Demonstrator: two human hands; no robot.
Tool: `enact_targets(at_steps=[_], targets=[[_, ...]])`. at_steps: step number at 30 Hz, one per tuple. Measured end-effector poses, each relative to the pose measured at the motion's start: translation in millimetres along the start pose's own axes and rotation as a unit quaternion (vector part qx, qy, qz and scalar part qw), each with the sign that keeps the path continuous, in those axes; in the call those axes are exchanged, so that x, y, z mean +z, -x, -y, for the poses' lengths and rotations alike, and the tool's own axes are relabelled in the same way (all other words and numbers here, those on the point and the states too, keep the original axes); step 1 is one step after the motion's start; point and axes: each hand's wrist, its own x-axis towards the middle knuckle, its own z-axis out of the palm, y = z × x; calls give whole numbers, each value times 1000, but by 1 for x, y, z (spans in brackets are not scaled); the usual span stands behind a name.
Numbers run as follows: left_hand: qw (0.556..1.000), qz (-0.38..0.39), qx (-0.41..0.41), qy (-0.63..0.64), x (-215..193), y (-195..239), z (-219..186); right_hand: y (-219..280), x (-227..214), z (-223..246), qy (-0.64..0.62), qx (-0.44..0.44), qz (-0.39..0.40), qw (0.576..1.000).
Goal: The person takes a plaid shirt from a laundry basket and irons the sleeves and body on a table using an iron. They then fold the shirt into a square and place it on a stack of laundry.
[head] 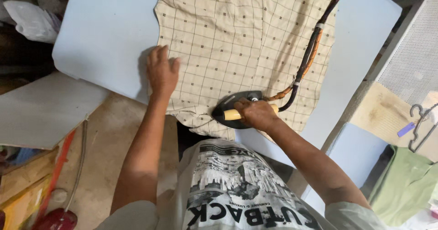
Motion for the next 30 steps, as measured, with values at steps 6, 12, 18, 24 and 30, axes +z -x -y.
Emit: enact_targets(at_steps=[6,12,18,24,30], targets=[[979,58,195,23,71,-108,-79,-6,-39,-45,-93,189,-132,969],[957,3,288,-25,160,-221,-123,-45,-42,-110,-24,246,-207,947],[966,145,209,-42,198,-265,-146,-75,-56,-139,-24,306,-234,923],[970,125,210,3,173,-275,-154,-130,-85,-167,0,293,-260,920],[985,-34,165,47,108,-224,-90,-190,-142,-216,-68,348,-331,875]])
